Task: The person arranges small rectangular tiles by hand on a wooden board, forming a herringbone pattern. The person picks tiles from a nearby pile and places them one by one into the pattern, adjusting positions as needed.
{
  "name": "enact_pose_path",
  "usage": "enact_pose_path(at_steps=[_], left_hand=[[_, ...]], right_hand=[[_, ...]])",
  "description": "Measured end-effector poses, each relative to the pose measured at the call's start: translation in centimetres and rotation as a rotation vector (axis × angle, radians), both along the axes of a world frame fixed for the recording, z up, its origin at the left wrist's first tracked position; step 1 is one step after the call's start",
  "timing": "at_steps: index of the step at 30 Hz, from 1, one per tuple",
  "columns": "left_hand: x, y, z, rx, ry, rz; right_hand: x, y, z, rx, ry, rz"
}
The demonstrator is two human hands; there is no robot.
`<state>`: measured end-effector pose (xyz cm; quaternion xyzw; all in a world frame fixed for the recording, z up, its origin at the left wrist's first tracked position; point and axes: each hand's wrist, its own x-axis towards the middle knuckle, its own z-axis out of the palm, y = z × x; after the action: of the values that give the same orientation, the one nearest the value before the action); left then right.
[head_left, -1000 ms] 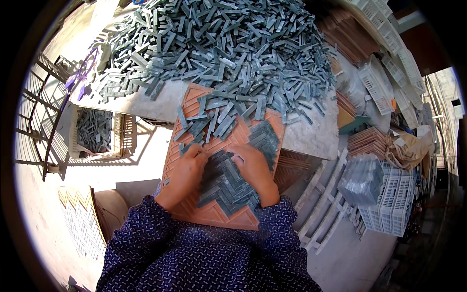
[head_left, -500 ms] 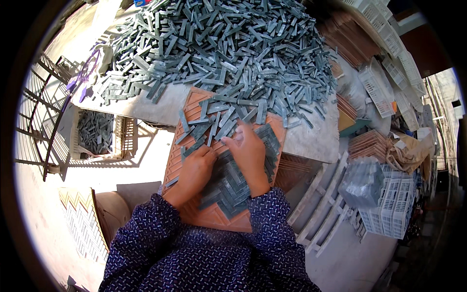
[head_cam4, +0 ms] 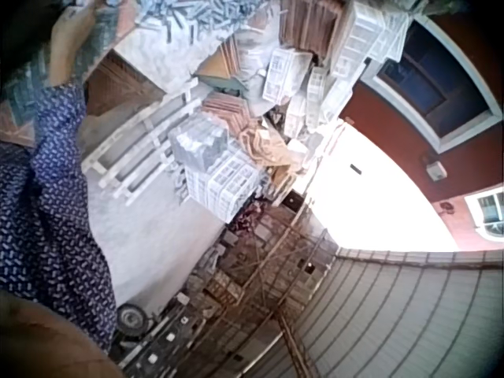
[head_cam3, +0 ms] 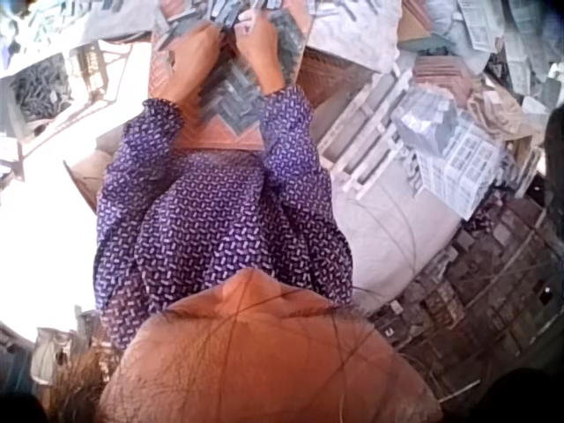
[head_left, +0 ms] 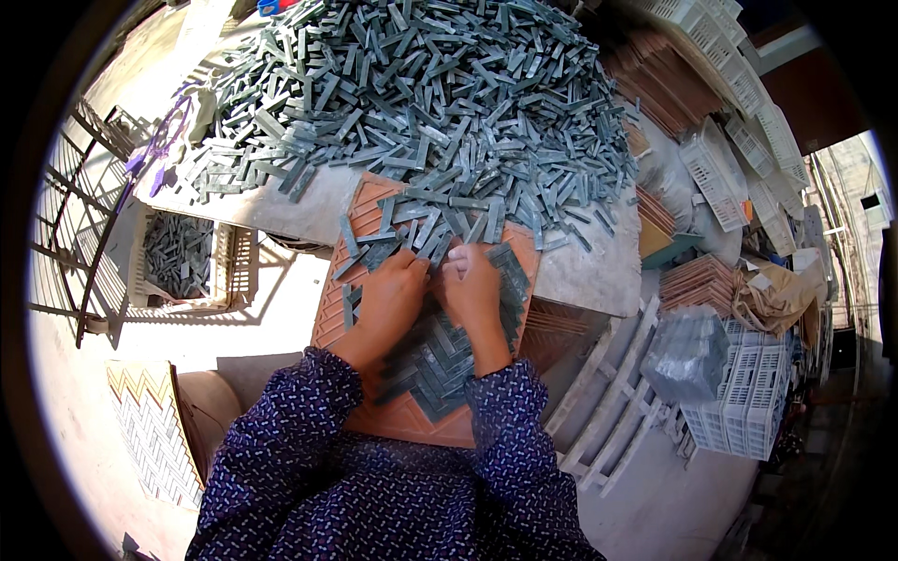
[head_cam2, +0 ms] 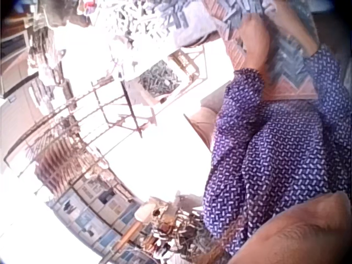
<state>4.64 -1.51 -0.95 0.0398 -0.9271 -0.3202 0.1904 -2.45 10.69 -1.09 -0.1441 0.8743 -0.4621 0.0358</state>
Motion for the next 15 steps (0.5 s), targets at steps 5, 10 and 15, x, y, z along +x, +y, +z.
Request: enact_pose_path(at_steps=[5,10,15], left_hand=[[-0.4,0.9,0.1,-0.088,0.021,0.083],[-0.7,1.2,0.2,-0.099,0.026,0.102],[0.0,0.0,1.2,-0.04,-0.158,0.12]], right_hand=[[0.4,-1.3,2.0,0.084,-0.031,-0.097],[-0.7,-1.0,0.2,0.152,0.023,-0.106],[0.8,1.6,1.9,0.116,0.035,-0.026]])
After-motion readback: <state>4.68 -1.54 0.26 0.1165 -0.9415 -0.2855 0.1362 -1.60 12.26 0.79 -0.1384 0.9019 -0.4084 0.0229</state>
